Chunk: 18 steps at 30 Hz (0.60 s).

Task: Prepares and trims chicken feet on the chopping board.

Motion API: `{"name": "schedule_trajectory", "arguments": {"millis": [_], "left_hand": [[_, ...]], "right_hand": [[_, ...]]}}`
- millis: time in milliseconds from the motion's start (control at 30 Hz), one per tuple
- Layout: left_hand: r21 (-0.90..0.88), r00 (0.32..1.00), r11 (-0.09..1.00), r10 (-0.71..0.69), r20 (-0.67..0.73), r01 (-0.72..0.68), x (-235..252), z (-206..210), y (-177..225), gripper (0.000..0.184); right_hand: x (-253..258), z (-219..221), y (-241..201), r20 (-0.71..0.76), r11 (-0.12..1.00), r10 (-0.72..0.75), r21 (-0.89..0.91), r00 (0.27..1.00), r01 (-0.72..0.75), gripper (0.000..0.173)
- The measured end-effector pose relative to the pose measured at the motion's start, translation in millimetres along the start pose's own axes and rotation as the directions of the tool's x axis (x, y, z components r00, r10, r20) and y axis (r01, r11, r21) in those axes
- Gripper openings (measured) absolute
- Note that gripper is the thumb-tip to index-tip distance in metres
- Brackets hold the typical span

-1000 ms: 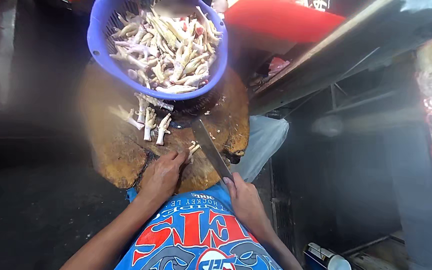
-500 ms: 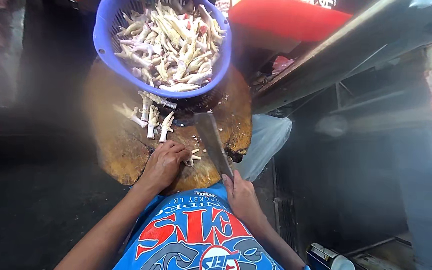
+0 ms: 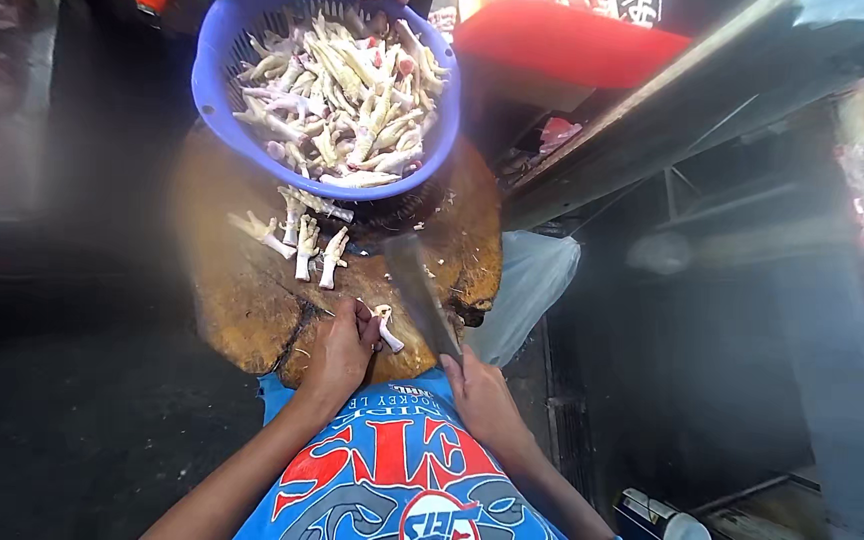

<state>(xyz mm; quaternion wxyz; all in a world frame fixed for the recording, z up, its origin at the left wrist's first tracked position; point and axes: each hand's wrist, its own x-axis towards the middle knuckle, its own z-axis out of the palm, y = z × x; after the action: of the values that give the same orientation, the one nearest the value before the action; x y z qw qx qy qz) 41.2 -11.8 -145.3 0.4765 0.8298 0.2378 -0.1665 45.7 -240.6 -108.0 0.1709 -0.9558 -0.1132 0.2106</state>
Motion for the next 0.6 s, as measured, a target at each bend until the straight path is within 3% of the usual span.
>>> {"name": "schedule_trajectory", "arguments": {"millis": [67,200,233,300,333,367,400,500,567,600], "left_hand": [[-0.006,1.0,1.0,0.003,0.008,-0.003,1.0,0.2,-1.7,0.022],[-0.029,1.0,1.0,0.003,0.012,-0.002,1.0,-4.1,-1.1,0.02],[-0.04,1.0,0.999,0.006,0.006,-0.006,-0.3,-3.3,-2.0,0.019],[-0.082,1.0,0.996,-0.02,0.012,0.021,-0.7,-3.2,-1.3,0.019],[-0.1,0.999,0.994,-0.04,0.018,0.041,-0.8,-3.1,-0.3,0.02],[-0.111,0.998,0.992,-0.058,0.022,0.06,-1.1,-3.4,0.2,0.021],[-0.12,0.997,0.99,-0.071,0.025,0.074,-1.0,-4.1,0.6,0.021],[-0.124,0.999,0.991,-0.05,0.016,0.052,-2.5,-2.8,-2.1,0.021],[0.056,1.0,0.998,0.015,-0.012,-0.014,-4.9,-1.2,-2.1,0.033],[0.171,1.0,0.985,0.011,-0.009,-0.009,-5.6,-2.6,4.7,0.041]], "right_hand": [[3.1,-10.7,-1.7,0.151,0.996,0.06,-0.074,0.987,-0.049,0.049],[-0.4,1.7,1.1,-0.173,0.993,-0.105,0.032,0.979,0.113,0.045],[-1.3,6.2,-0.1,-0.199,0.991,-0.119,0.042,0.973,0.13,0.045],[0.2,-0.1,-5.1,0.0,0.998,-0.047,-0.03,0.999,0.047,0.047],[3.2,-8.4,-8.8,0.155,0.996,0.038,-0.087,0.987,-0.025,0.049],[4.8,-12.1,-9.0,0.209,0.994,0.069,-0.101,0.976,-0.049,0.049],[4.3,-13.0,-6.9,0.182,0.995,0.056,-0.086,0.982,-0.041,0.049],[-0.4,1.5,2.0,-0.165,0.995,-0.058,0.068,0.985,0.07,0.045],[-0.7,8.9,4.4,-0.27,0.994,-0.021,0.098,0.963,0.049,0.043],[0.4,8.4,5.9,-0.241,0.999,0.016,0.054,0.97,-0.003,0.043]]}}
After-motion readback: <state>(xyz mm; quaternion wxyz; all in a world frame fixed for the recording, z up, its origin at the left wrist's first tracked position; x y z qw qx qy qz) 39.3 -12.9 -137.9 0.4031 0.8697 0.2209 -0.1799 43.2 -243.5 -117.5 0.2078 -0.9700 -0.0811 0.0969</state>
